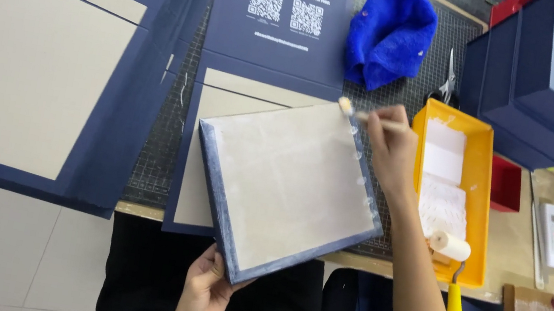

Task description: Applying a coating to a cardboard box component using a roller and a brush on a workshop table.

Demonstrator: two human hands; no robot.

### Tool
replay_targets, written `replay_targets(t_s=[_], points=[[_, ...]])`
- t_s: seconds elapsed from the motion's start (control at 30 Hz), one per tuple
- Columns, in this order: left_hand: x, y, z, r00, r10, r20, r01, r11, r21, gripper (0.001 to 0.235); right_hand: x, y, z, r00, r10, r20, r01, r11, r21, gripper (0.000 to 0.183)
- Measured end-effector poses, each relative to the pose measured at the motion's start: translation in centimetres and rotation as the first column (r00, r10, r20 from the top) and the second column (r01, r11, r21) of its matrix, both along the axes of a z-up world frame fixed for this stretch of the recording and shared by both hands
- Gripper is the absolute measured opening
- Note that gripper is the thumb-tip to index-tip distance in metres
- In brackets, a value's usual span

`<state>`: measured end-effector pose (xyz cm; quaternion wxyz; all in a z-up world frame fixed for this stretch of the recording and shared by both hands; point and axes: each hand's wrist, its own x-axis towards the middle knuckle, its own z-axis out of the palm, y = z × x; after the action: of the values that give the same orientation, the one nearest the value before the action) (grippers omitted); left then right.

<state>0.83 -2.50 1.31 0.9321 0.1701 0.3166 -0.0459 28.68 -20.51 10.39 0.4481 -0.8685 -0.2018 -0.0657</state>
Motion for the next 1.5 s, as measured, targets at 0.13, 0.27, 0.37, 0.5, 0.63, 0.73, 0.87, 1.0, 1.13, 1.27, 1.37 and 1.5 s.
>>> replay_targets(t_s=[0.13,0.27,0.37,0.5,0.63,0.73,0.87,1.0,1.13,1.27,1.37,1.5], points=[[0.5,0.2,1.0,0.997,-0.009,-0.075,0.008,1.0,-0.02,0.056,-0.2,-1.2,1.1,0.996,-0.087,-0.038,0.083,0.992,-0.096,0.02],[0.4,-0.1,-0.3,0.999,-0.017,-0.049,0.016,1.0,-0.013,0.056,0.4,-0.1,1.1,0.998,-0.061,0.025,0.059,0.995,0.081,0.014],[0.1,-0.3,-0.9,1.0,0.009,-0.006,-0.009,1.0,-0.007,0.056,-0.1,0.4,1.0,0.997,-0.056,-0.043,0.054,0.998,-0.043,0.015],[0.1,-0.5,-1.2,0.999,0.032,-0.022,-0.032,0.999,-0.028,0.053,-1.2,-1.7,0.1,0.998,0.002,-0.068,-0.007,0.996,-0.084,0.016],[0.2,-0.5,-0.7,0.998,0.04,-0.038,-0.041,0.999,-0.01,0.051,-3.3,-3.4,0.3,0.996,-0.038,-0.077,0.028,0.992,-0.127,0.014],[-0.1,-0.7,-1.4,0.999,0.044,-0.004,-0.044,0.999,0.008,0.05,-4.6,-5.0,0.0,0.997,-0.023,-0.08,0.015,0.995,-0.096,0.014],[-0.1,-0.7,-1.4,0.999,0.044,-0.018,-0.044,0.999,0.008,0.048,-7.0,-6.5,0.5,0.983,-0.129,-0.133,0.108,0.982,-0.155,0.014],[-0.1,-0.8,-1.8,0.998,0.066,-0.025,-0.066,0.998,-0.011,0.048,-8.3,-8.8,0.1,0.977,-0.15,-0.149,0.123,0.976,-0.177,0.013],[-0.2,-1.0,-2.2,0.996,0.083,-0.018,-0.084,0.995,-0.05,0.046,-10.0,-11.2,-0.1,0.975,-0.163,-0.152,0.12,0.959,-0.257,0.013],[-0.1,-0.6,-1.7,0.997,0.077,-0.009,-0.077,0.995,-0.062,0.048,-11.7,-12.1,1.6,0.962,-0.133,-0.237,0.073,0.966,-0.246,0.016],[0.1,-0.3,-1.5,0.998,0.039,-0.043,-0.041,0.997,-0.061,0.049,-11.9,-11.9,3.9,0.906,-0.222,-0.359,0.096,0.937,-0.336,0.019],[0.1,-0.1,-1.3,1.0,0.023,-0.008,-0.024,0.998,-0.052,0.05,-9.8,-10.8,5.2,0.91,-0.12,-0.397,0.002,0.958,-0.285,0.024]])
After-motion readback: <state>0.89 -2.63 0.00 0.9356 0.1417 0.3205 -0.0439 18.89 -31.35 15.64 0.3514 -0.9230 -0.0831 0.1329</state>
